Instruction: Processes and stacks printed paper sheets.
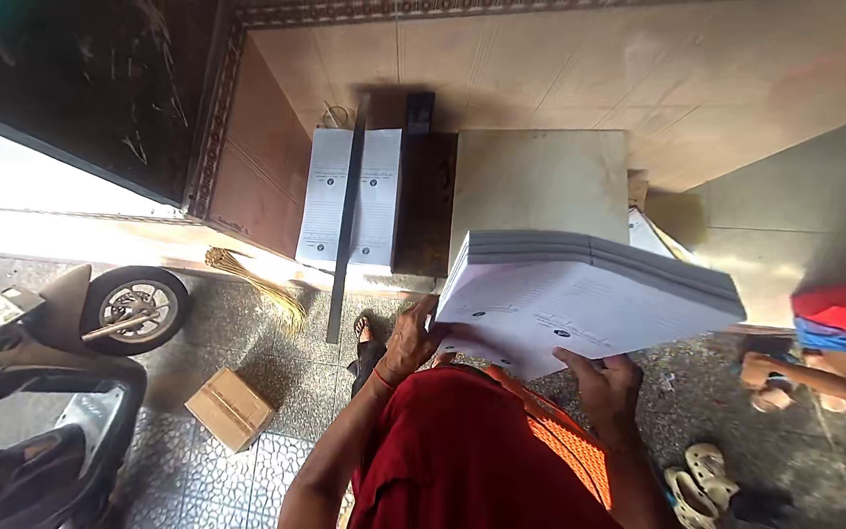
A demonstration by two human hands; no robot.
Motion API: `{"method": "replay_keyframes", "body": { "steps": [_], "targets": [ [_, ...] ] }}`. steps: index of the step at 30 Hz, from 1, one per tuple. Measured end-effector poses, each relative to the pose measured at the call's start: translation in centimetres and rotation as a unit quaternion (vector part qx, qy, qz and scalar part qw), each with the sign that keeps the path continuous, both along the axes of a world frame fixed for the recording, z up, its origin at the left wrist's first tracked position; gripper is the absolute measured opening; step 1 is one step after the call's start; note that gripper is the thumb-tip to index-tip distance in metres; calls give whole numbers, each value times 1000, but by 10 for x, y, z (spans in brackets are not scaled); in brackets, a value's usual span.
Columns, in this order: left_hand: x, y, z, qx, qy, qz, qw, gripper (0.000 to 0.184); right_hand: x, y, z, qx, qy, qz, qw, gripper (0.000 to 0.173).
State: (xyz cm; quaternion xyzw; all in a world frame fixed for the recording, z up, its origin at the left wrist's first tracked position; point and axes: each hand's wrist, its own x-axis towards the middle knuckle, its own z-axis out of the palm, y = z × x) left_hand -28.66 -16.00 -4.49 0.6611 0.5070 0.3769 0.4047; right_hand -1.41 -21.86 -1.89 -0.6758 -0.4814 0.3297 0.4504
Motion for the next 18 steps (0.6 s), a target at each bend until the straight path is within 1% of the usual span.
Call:
{"method": "replay_keyframes", "body": {
  "steps": [3,5,8,10,12,14,18],
  "targets": [
    [-39,20,11,-13,-14,-18,1000,32,-35,13,13,13,21,9,1000,38],
    [-70,35,20,-31,-15,-24,999,36,-66,27,26,15,34,9,999,37],
    [-121,63,34,-72,-7,-42,996,40,-108,55,41,0,8,21,1000,37],
    [-154,77,42,-92,-4,-58,994,41,-129,77,43,-12,11,38,999,39],
    [-179,99,46,-87,-17,-55,995,38,-148,107,43,-29,20,57,998,37],
    [-201,132,39,-68,-41,-40,996,34,-165,143,43,-56,34,74,995,35],
    [-235,185,29,-99,-62,-6,993,31,-196,217,32,-101,51,109,988,32]
  ]
}}
